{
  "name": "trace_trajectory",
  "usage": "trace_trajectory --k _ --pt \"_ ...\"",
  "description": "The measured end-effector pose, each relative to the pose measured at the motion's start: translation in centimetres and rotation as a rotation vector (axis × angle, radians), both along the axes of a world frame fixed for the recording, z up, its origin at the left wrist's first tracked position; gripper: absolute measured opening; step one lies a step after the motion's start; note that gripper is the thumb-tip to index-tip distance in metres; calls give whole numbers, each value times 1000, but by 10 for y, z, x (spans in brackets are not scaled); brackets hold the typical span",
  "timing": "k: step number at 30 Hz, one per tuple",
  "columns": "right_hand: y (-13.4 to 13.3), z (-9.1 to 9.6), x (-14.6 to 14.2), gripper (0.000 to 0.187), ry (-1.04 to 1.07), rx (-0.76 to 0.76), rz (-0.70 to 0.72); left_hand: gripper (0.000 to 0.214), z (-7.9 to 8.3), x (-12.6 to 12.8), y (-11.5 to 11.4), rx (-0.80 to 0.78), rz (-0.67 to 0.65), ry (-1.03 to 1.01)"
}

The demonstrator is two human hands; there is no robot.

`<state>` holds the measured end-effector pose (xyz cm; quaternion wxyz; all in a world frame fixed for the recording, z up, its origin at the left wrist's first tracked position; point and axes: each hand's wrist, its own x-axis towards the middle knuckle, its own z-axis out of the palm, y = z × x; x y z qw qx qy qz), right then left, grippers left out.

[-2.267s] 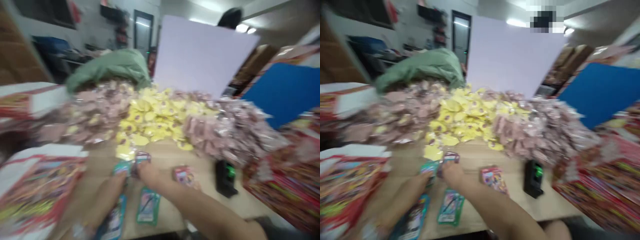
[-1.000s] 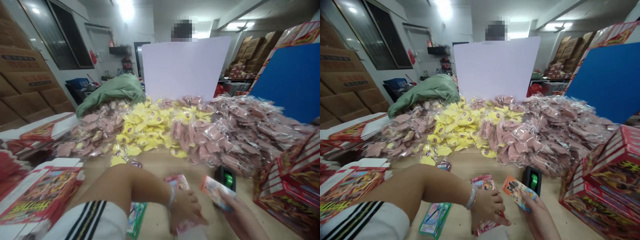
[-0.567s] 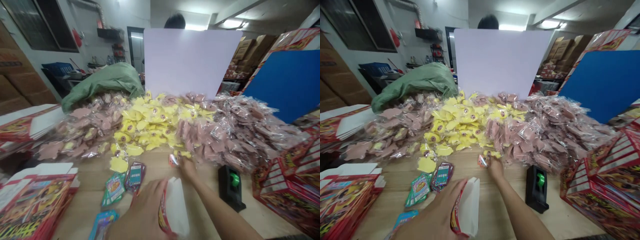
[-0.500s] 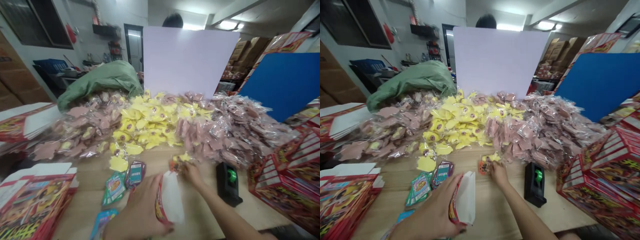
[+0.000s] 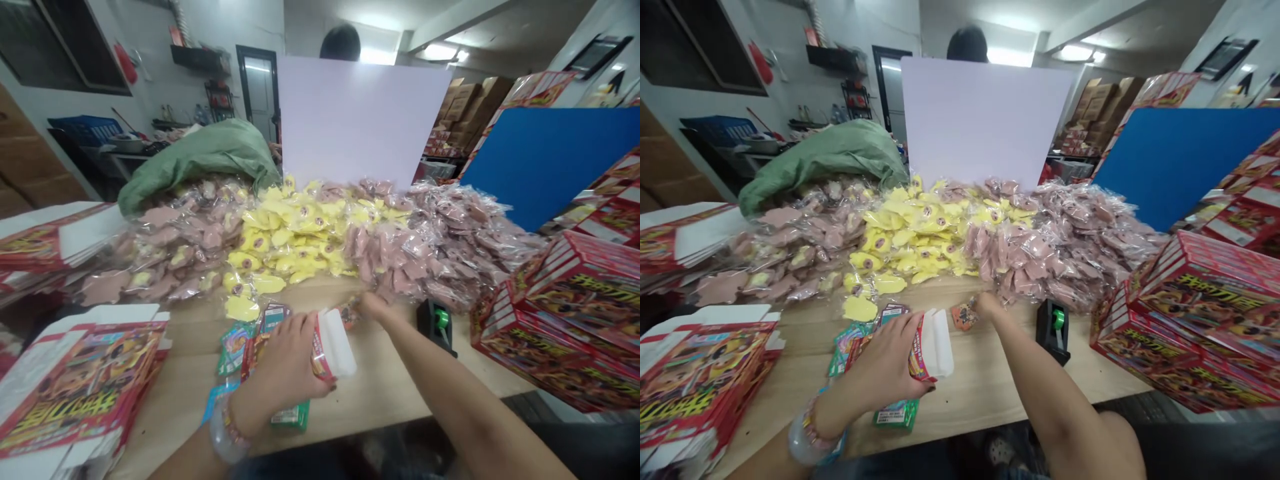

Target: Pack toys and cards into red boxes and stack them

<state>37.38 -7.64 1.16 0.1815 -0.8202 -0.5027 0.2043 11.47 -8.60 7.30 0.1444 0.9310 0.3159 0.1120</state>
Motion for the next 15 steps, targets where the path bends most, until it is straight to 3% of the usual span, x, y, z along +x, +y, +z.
trace_trajectory --k 5,9,12,15 --pt "-79 47 -3 33 158 234 -40 90 -11 23 -1 69 82 10" --pt "-137 59 -22 33 172 474 -157 91 -7 59 -20 105 20 -58" --pt "-154 66 -38 23 -96 367 -182 87 -1 78 -42 157 -61 -71" --pt "-159 83 -44 16 -196 164 -10 83 0 89 -60 164 -153 -84"
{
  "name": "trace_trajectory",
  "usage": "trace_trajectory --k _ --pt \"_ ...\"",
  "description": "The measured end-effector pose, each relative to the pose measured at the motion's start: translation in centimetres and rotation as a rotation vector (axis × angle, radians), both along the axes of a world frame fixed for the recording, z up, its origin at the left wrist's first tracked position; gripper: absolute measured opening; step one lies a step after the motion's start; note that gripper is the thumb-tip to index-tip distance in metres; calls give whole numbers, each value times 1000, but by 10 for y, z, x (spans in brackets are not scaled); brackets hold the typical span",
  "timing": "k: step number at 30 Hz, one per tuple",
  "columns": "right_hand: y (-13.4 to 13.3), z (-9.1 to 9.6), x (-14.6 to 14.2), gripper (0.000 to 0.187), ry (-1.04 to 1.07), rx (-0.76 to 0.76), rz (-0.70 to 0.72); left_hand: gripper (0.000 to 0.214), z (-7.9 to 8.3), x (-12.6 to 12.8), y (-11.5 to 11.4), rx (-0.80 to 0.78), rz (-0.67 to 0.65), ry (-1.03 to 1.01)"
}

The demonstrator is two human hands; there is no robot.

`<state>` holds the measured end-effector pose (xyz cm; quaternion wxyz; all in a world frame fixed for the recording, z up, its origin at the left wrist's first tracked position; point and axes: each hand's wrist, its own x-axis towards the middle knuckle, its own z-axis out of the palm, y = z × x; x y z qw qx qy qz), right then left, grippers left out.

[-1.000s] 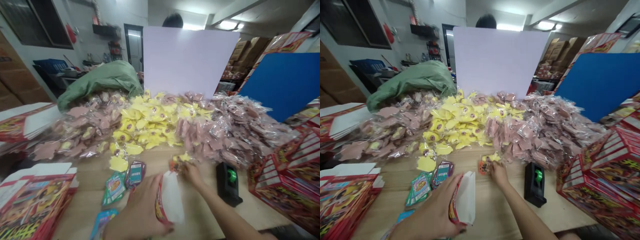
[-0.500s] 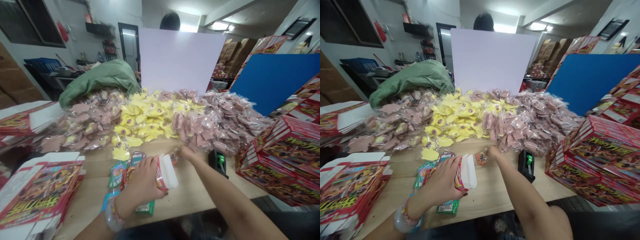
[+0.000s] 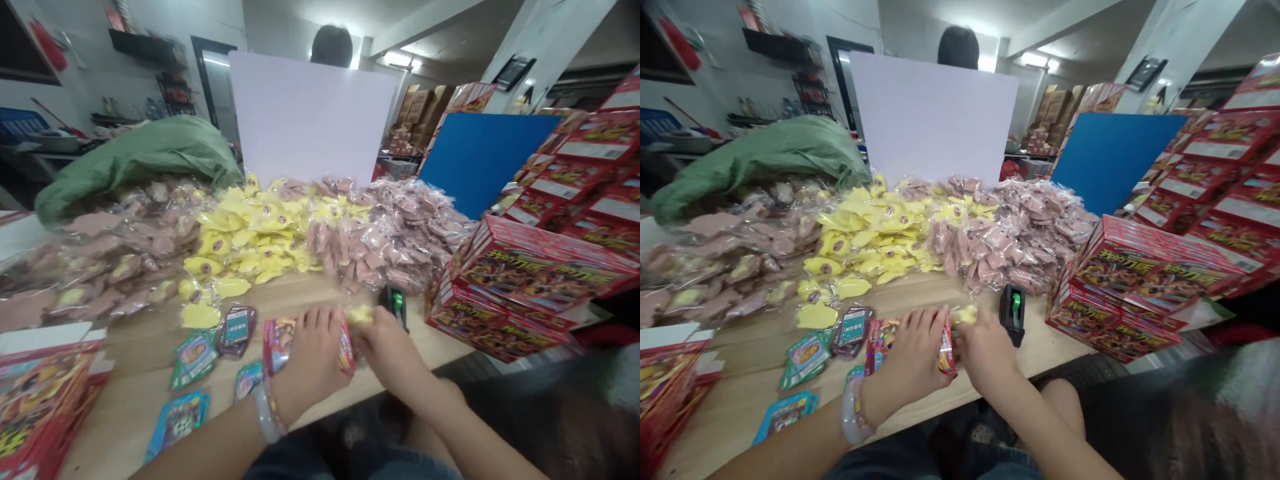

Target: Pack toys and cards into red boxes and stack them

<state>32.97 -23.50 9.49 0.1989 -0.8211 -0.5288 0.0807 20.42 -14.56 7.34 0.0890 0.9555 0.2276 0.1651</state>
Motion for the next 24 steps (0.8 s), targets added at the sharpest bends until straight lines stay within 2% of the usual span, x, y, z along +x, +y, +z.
trace_trajectory --k 1,3,5,7,9,11,13,14,16,18,19,20,22,24 --pt "-1 6 1 17 80 -44 79 80 0 3 -5 -15 -7 -9" --pt "-6 16 6 21 419 -62 190 78 -1 9 -14 -79 17 -43" --pt "-14 19 9 29 776 -8 200 82 -2 12 -26 -172 62 -97" --pt "-25 16 7 35 948 7 233 84 -3 9 -39 -273 88 -168" --pt "-36 11 1 35 990 -91 345 90 -4 -2 -50 -444 52 -213" --pt "-47 9 -4 39 1033 -251 402 99 -6 -17 -56 -789 -85 -172" --pt "-59 10 -6 41 1028 -314 362 99 -9 -33 -59 -1242 -264 -133" --pt "-66 11 -7 39 965 -253 301 94 -11 -39 -61 -1441 -326 -157" --pt "-81 9 -8 35 783 45 43 89 -17 -49 -68 -1691 -353 -292" --pt "-100 0 -15 35 714 348 -303 92 -25 -55 -79 -1719 -261 -398" --pt "-109 -6 -21 37 810 408 -427 91 -29 -58 -85 -1657 -193 -392" --pt "-118 -12 -29 40 977 396 -489 86 -33 -61 -91 -1548 -126 -353" --pt "-132 -24 -45 45 1332 260 -462 72 -39 -66 -98 -1270 -65 -227" --pt "-138 -29 -54 46 1523 181 -401 57 -43 -66 -100 -1079 -97 -119"
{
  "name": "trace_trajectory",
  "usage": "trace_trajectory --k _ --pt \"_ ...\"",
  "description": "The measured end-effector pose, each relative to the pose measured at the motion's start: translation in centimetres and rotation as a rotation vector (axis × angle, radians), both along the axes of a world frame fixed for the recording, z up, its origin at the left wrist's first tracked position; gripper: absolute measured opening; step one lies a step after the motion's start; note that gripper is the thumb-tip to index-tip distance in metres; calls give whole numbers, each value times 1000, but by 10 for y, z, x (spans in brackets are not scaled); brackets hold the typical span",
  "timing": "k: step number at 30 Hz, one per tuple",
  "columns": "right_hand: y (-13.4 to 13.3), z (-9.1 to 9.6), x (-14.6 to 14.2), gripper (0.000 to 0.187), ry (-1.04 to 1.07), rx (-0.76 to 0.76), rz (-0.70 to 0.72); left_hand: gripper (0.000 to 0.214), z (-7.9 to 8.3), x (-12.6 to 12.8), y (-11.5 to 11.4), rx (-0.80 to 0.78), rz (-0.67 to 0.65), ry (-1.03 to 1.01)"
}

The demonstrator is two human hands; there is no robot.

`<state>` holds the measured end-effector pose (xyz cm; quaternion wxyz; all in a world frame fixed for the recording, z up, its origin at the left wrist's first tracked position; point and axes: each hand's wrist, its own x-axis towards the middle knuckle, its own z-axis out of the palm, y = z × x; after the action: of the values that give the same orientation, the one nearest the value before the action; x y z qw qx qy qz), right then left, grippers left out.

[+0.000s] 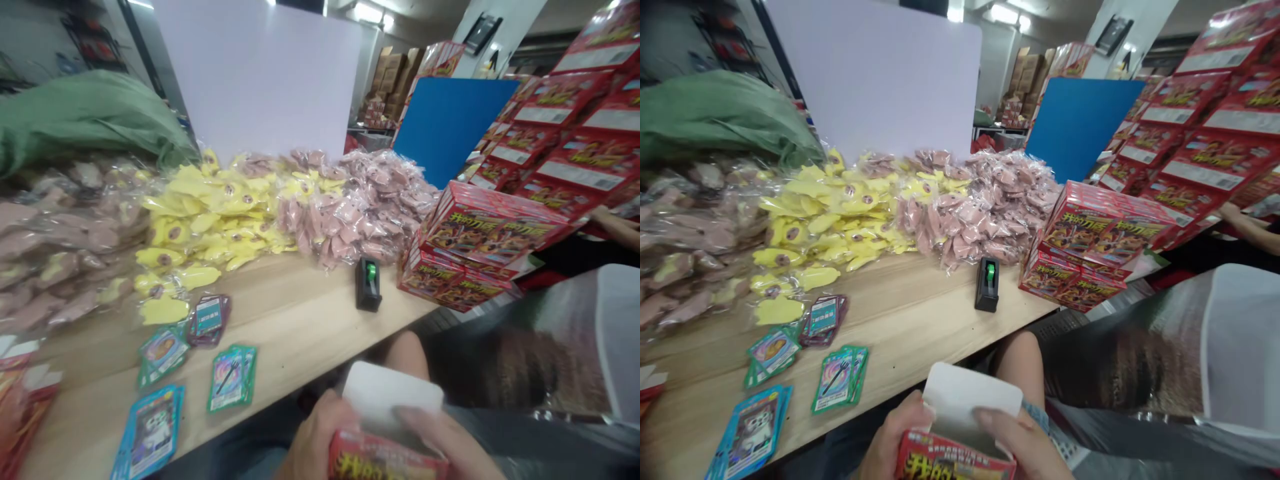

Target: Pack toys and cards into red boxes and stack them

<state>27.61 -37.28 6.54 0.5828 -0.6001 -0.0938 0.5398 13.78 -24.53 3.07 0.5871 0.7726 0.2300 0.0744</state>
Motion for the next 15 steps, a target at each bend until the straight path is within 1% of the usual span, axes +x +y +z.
trace_trajectory --k 1,3,5,7,9,11,12,13,15 --pt "0 -1 1 47 28 17 29 50 -1 2 0 30 -41 28" --pt "5 2 11 50 29 69 160 44 -4 8 0 -15 -77 98" --pt "13 7 26 44 -38 121 374 48 -4 14 -2 -65 -15 155" --pt "23 15 36 41 -154 125 511 58 -3 17 -6 -74 103 151" --pt "33 22 38 38 -260 113 563 77 1 18 -8 -80 194 116" --pt "40 26 34 37 -322 119 606 104 6 17 -8 -124 209 81" --pt "43 27 31 38 -339 129 633 113 8 16 -7 -143 198 75" --pt "45 27 29 38 -342 133 649 119 10 15 -5 -155 183 78" --pt "48 26 27 38 -313 114 618 122 11 13 -1 -172 136 90"
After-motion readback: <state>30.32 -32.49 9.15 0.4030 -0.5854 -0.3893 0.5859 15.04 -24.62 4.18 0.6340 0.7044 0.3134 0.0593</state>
